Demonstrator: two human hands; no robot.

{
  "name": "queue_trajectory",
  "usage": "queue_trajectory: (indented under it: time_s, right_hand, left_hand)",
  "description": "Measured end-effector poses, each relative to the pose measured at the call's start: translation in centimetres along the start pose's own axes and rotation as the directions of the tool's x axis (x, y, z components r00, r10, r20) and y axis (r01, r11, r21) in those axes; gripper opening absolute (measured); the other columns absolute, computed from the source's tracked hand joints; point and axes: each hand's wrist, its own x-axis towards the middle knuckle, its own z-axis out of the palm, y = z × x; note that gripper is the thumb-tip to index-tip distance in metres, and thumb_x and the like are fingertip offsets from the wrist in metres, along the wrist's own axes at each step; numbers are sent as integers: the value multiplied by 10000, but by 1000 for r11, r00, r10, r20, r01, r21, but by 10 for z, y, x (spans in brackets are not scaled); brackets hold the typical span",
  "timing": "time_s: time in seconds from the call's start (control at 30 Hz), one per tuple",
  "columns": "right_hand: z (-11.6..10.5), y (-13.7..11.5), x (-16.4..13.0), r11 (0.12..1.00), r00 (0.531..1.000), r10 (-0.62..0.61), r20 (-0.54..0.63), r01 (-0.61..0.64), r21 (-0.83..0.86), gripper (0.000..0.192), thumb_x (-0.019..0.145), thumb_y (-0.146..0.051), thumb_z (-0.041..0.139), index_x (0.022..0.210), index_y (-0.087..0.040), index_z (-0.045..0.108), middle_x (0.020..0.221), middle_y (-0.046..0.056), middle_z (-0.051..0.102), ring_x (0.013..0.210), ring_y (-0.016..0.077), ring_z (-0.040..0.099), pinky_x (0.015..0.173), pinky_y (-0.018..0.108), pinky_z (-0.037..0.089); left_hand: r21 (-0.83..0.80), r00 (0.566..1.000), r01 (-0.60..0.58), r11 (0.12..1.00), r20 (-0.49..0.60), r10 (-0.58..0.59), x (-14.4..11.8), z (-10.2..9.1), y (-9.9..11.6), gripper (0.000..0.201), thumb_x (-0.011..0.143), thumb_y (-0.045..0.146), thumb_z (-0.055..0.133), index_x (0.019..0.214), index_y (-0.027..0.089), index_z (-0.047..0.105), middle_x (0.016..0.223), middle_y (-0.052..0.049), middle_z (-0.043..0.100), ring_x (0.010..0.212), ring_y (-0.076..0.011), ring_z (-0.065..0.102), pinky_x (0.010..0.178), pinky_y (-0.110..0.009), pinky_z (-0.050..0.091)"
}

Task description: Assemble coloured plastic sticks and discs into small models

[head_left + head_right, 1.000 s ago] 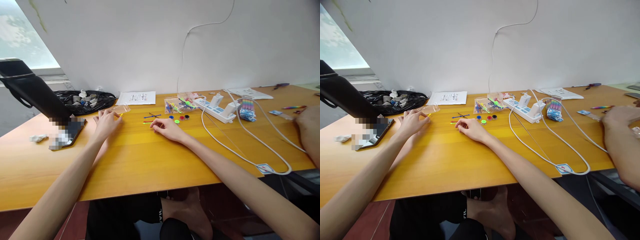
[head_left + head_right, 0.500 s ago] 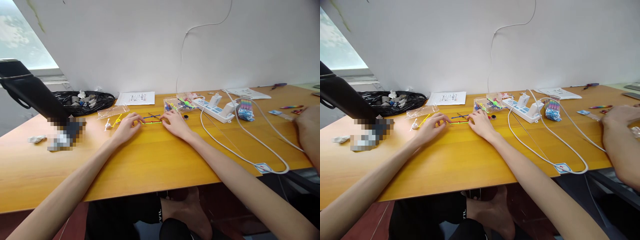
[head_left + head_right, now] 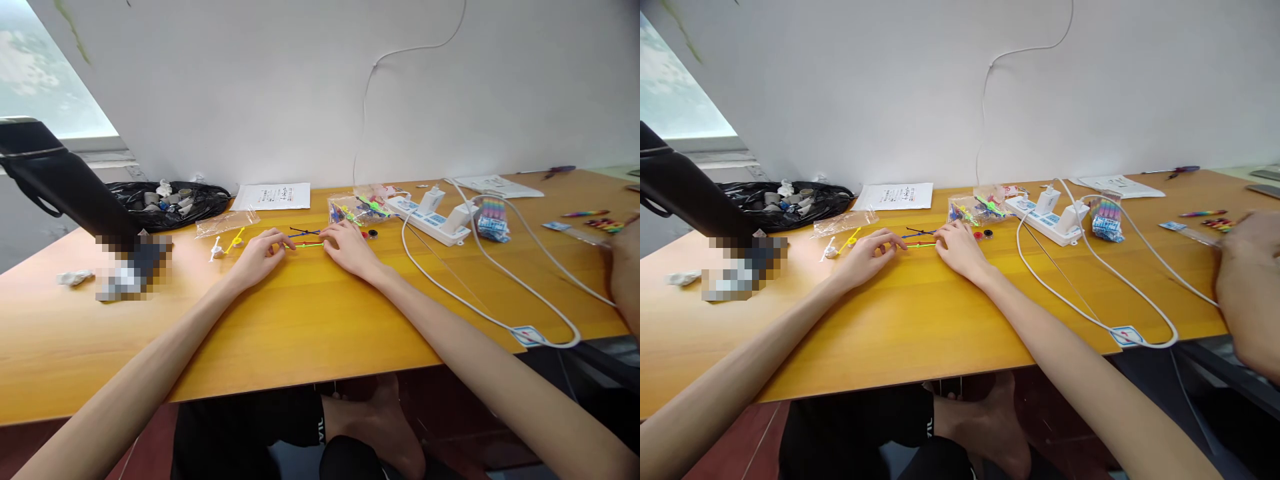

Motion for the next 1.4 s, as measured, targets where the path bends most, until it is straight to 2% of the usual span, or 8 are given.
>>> queue_trajectory:
  time_s: [0.13, 0.33, 0.7, 0.8, 0.93, 1.03, 1.17, 1.4]
  right_hand:
    - [-1, -7, 2, 976, 993, 34, -113, -8, 218, 233, 901, -147, 548, 972, -215, 758, 1038, 29, 747, 1061, 229, 574, 987, 398, 430]
    - [-5, -13, 4, 917, 992, 54, -117, -3, 400, 235, 872, -141, 554, 891, -228, 772, 956, 10, 758, 949, 187, 617, 845, 331, 478]
    - [-11, -10, 7, 901, 995, 85, -53, -54, 431, 261, 871, -171, 508, 911, -207, 764, 990, 36, 754, 969, 189, 648, 869, 336, 498]
    - [-20, 6, 10, 927, 977, 190, -93, -147, 346, 287, 896, -181, 472, 977, -196, 747, 982, 55, 753, 934, 201, 663, 868, 351, 501]
    - [-40, 37, 5, 934, 906, 331, -265, -354, -43, 255, 887, -169, 484, 963, -162, 728, 1050, 132, 722, 1087, 306, 593, 966, 473, 442]
    - [-48, 53, -3, 865, 898, 379, -225, -430, -258, 197, 866, -156, 527, 910, -127, 716, 1123, 192, 682, 1173, 371, 534, 1009, 540, 393]
    - [-45, 57, -8, 818, 869, 484, -107, -492, -297, 211, 895, -188, 528, 941, -129, 725, 1101, 202, 679, 1065, 345, 622, 932, 474, 459]
    - [-37, 58, -4, 838, 889, 453, -63, -448, -312, 269, 910, -157, 457, 984, -120, 714, 1066, 218, 679, 982, 328, 659, 864, 432, 496]
  left_hand:
    - [-6, 996, 6, 1000, -87, -7, 1, 0, 1, 232, 891, 136, 475, 975, 224, 673, 1101, -47, 615, 999, -176, 593, 792, -296, 491]
    - [29, 969, 63, 998, -242, -55, 0, -1, -5, 177, 924, 235, 533, 1086, 254, 604, 1239, -57, 568, 1195, -214, 503, 920, -356, 478]
    - [-3, 992, 126, 992, -24, -126, 1, -6, 5, 187, 952, 341, 508, 922, 225, 651, 861, 1, 725, 833, -185, 643, 803, -304, 451]
    - [-9, 992, 126, 992, -28, -126, 1, -6, 7, 180, 944, 337, 519, 922, 224, 658, 856, 2, 731, 818, -180, 650, 784, -290, 454]
    - [-16, 991, 124, 992, -40, -125, 1, -6, 6, 190, 944, 342, 519, 922, 225, 668, 863, 0, 739, 819, -178, 655, 794, -294, 461]
    - [-29, 992, 124, 992, -26, -125, 1, -5, 6, 207, 944, 363, 521, 943, 227, 678, 864, -3, 747, 836, -185, 665, 795, -299, 469]
    - [-40, 993, 116, 992, -32, -118, 0, -4, 6, 217, 944, 372, 522, 955, 223, 679, 871, -9, 749, 840, -186, 667, 795, -297, 475]
    - [-73, 990, 131, 989, -40, -134, 1, -4, 6, 228, 947, 380, 510, 934, 217, 668, 861, -18, 745, 827, -185, 667, 798, -304, 492]
